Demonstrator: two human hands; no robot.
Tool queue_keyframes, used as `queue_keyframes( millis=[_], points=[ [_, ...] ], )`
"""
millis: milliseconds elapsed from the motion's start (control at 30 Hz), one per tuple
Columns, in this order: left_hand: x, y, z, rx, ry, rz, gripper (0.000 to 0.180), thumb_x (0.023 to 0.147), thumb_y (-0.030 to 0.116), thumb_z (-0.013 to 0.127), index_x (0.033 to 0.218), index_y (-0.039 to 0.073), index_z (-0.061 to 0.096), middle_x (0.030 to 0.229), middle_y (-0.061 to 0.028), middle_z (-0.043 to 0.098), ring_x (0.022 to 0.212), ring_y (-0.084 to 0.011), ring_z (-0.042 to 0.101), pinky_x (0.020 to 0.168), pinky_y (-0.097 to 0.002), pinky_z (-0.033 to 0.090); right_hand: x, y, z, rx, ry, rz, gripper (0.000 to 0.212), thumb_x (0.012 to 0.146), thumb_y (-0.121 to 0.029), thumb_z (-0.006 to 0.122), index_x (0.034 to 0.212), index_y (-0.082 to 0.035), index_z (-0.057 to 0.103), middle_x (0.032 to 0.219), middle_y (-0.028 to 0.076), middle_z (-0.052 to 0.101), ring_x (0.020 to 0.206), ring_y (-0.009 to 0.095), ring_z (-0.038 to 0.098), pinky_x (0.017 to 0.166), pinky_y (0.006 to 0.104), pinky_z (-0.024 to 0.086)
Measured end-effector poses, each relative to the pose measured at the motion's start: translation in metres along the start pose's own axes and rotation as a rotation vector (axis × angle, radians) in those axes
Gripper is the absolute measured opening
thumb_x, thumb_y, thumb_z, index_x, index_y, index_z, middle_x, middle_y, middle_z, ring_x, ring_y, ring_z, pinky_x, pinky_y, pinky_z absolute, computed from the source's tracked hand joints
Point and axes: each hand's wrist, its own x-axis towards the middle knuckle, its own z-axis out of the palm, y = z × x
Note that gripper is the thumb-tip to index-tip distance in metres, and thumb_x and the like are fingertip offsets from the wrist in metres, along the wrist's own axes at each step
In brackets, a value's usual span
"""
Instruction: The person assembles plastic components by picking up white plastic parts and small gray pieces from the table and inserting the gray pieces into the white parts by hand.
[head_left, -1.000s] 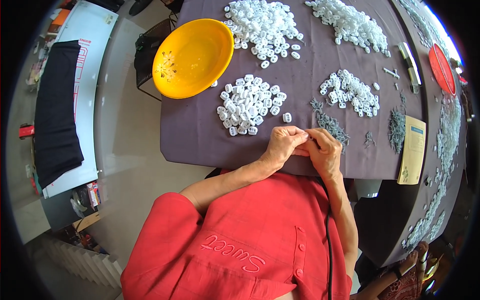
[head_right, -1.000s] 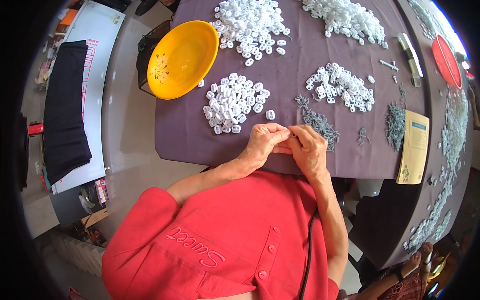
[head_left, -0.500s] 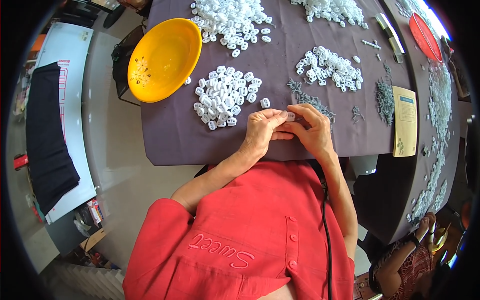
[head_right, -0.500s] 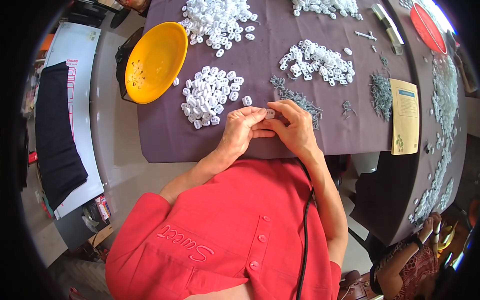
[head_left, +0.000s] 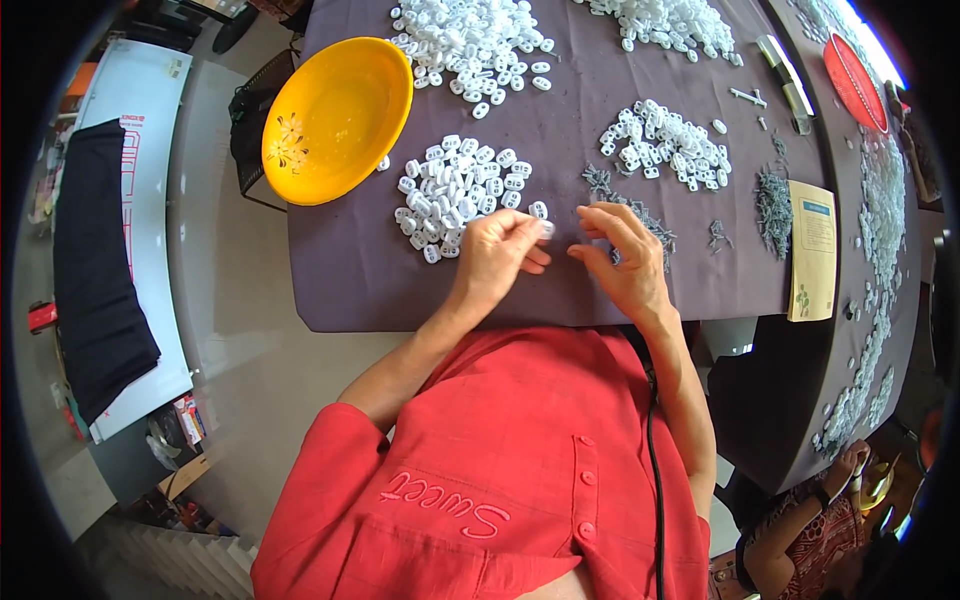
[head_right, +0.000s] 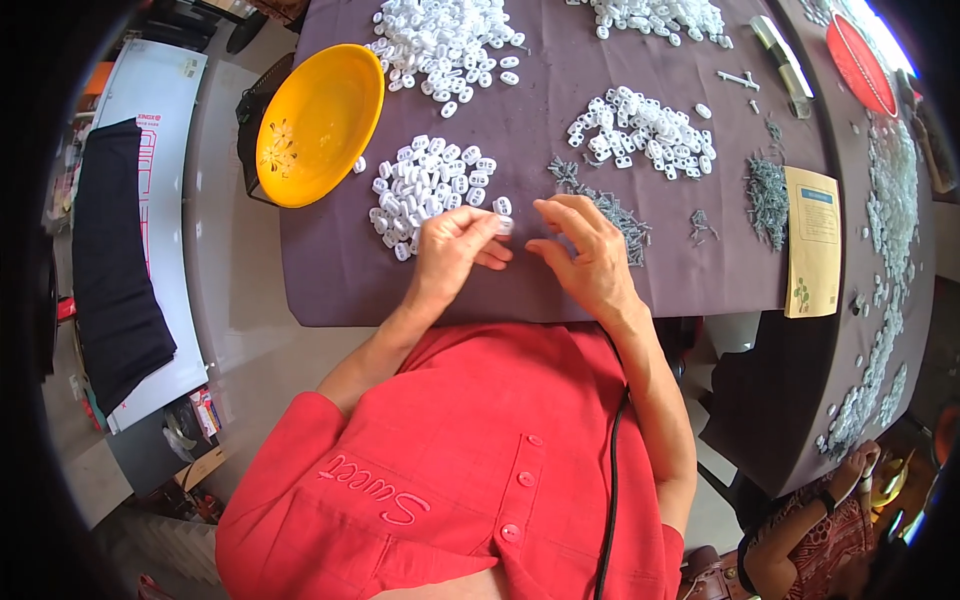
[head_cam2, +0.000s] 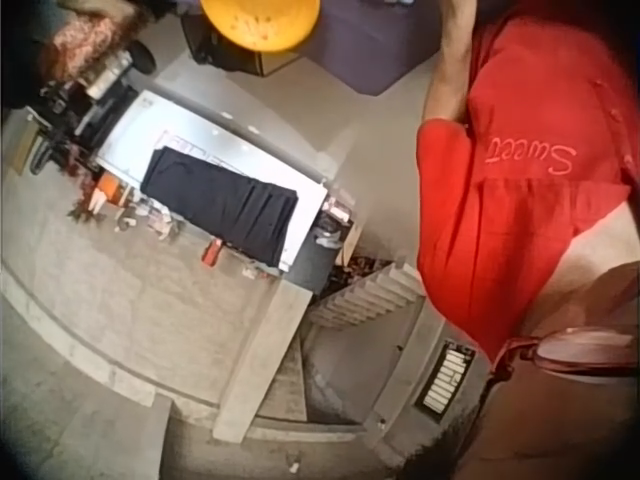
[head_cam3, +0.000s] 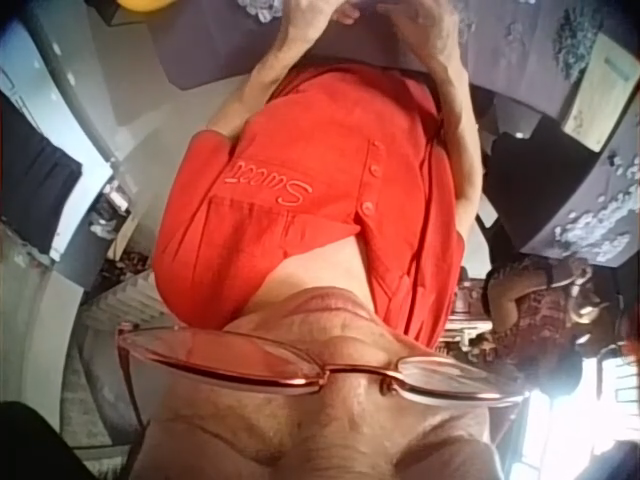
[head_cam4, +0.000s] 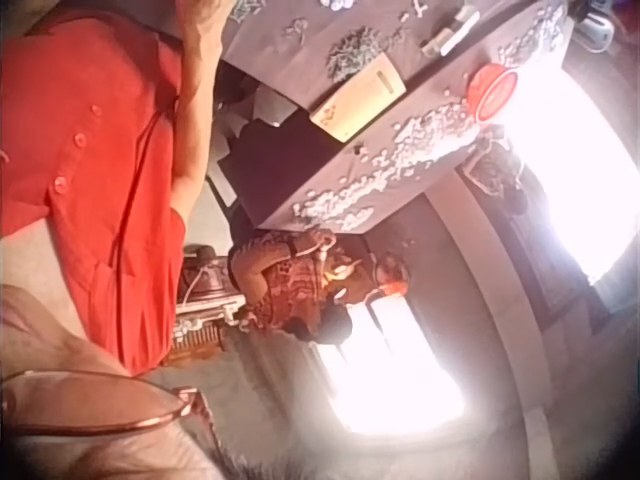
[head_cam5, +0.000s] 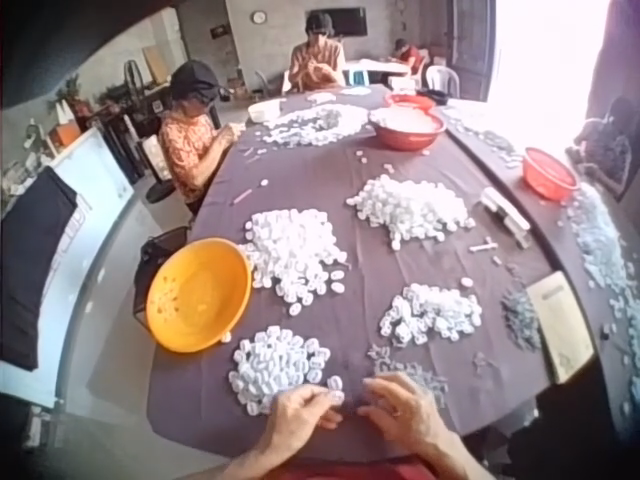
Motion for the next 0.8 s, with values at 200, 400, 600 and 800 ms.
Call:
queue_keyframes(
  millis=[200,400,600,800],
  points=[
    [0.009,0.014,-0.02,0.462,0.083,0.152,0.016,0.083,0.011,0.061,0.073,-0.001,0.059,0.06,-0.0069,0.061,0.053,-0.0139,0.061,0.045,-0.0249,0.048,-0.005,0.008,-0.017,-0.035,0.088,0.107,0.017,0.072,0.005,0.063,0.087,-0.002,0.063,0.082,0.009,0.062,0.067,0.017,0.061,0.058,0.0257,0.048],
    [0.017,0.008,-0.018,0.981,0.281,0.61,0.016,0.075,0.011,0.067,0.072,0.002,0.054,0.063,-0.0101,0.057,0.057,-0.0276,0.057,0.05,-0.0366,0.043,-0.017,0.01,-0.045,-0.154,0.18,0.109,0.013,0.074,0.004,0.063,0.085,-0.001,0.064,0.081,0.008,0.062,0.066,0.015,0.06,0.057,0.0245,0.046],
    [0.012,0.011,0.009,0.976,0.188,0.691,0.018,0.074,0.012,0.068,0.089,0.005,0.059,0.075,-0.0079,0.055,0.06,-0.0263,0.057,0.052,-0.0352,0.044,-0.034,0.038,-0.089,-0.195,0.288,0.312,0.012,0.077,0.006,0.058,0.087,0.002,0.063,0.077,0.007,0.062,0.067,0.011,0.06,0.06,0.0219,0.046],
    [0.02,0.007,-0.004,1.084,0.211,0.647,0.01,0.078,0.008,0.061,0.087,0.005,0.063,0.076,-0.0091,0.058,0.062,-0.0285,0.058,0.054,-0.037,0.045,-0.039,0.048,-0.109,-0.346,0.352,0.293,0.009,0.076,0.002,0.06,0.084,-0.001,0.064,0.074,0.009,0.061,0.062,0.02,0.059,0.056,0.0268,0.045]
  ],
)
